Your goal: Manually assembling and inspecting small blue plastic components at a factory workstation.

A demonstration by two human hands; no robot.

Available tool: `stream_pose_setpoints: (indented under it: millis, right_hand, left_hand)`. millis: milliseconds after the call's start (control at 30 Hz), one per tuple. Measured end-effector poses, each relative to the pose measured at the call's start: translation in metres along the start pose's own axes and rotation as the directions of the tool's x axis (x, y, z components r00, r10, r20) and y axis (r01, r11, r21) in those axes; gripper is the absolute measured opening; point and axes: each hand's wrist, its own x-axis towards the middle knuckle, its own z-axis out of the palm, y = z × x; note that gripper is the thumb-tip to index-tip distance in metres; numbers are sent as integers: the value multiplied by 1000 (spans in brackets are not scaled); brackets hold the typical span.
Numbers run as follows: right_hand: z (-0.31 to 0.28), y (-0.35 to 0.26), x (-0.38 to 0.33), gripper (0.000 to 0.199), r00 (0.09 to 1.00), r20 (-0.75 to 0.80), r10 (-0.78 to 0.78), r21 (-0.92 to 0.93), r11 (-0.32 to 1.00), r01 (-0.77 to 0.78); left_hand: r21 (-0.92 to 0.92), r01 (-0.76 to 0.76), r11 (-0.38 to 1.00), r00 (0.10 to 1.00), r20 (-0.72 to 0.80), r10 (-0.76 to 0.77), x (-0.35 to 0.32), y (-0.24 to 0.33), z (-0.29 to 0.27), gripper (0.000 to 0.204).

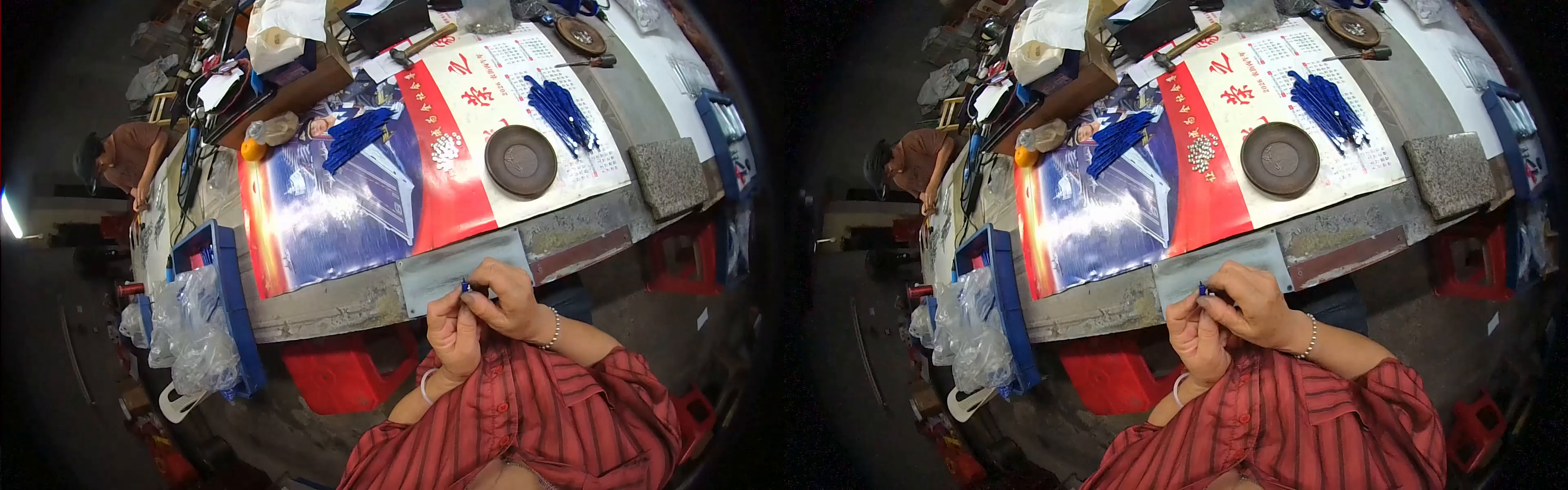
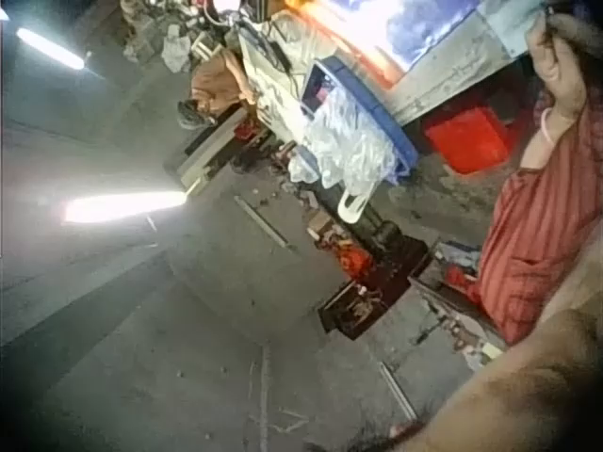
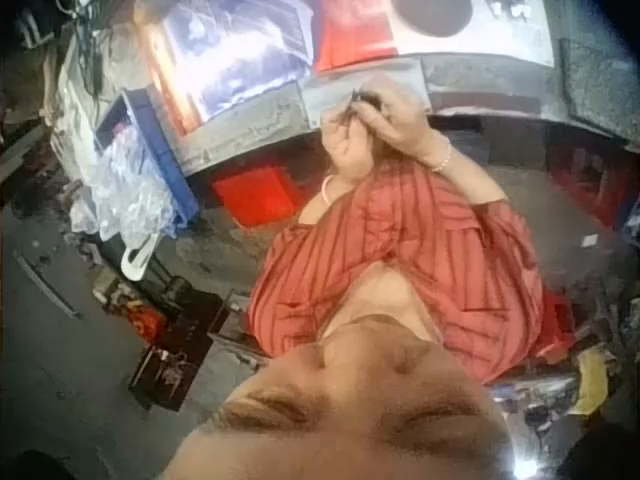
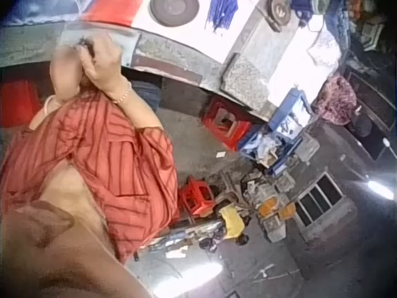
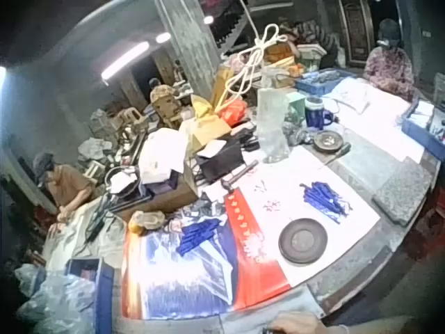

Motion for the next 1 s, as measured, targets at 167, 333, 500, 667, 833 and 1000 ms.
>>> stream_pose_setpoints:
  millis: [167, 333, 500, 667, 833, 1000]
  right_hand:
    - [5, 7, -4, 14, 973, -40, -226, -307, 930, 203]
    - [-5, -7, -4, 13, 977, 56, 206, -49, 978, -204]
    - [-6, -4, -5, 13, 993, -26, 115, 103, 988, -112]
    - [2, -3, -9, 18, 996, -92, -24, 35, 999, 27]
    - [7, -2, -13, 19, 992, -120, -44, -6, 999, 43]
    - [10, -14, -17, 18, 985, -142, -101, -279, 958, 58]
  left_hand:
    - [28, 32, 999, 999, -18, -32, -3, -6, -5, 26]
    - [-38, 99, 994, 995, -27, -100, -4, -4, -3, 25]
    - [-58, 12, 998, 1000, 8, -12, -1, 1, 1, 24]
    - [73, -22, 997, 999, -43, 26, -6, -2, -5, 23]
    - [82, -49, 995, 998, -32, 51, -8, -3, -7, 24]
    - [131, -100, 986, 994, -18, 103, -7, -5, -2, 23]
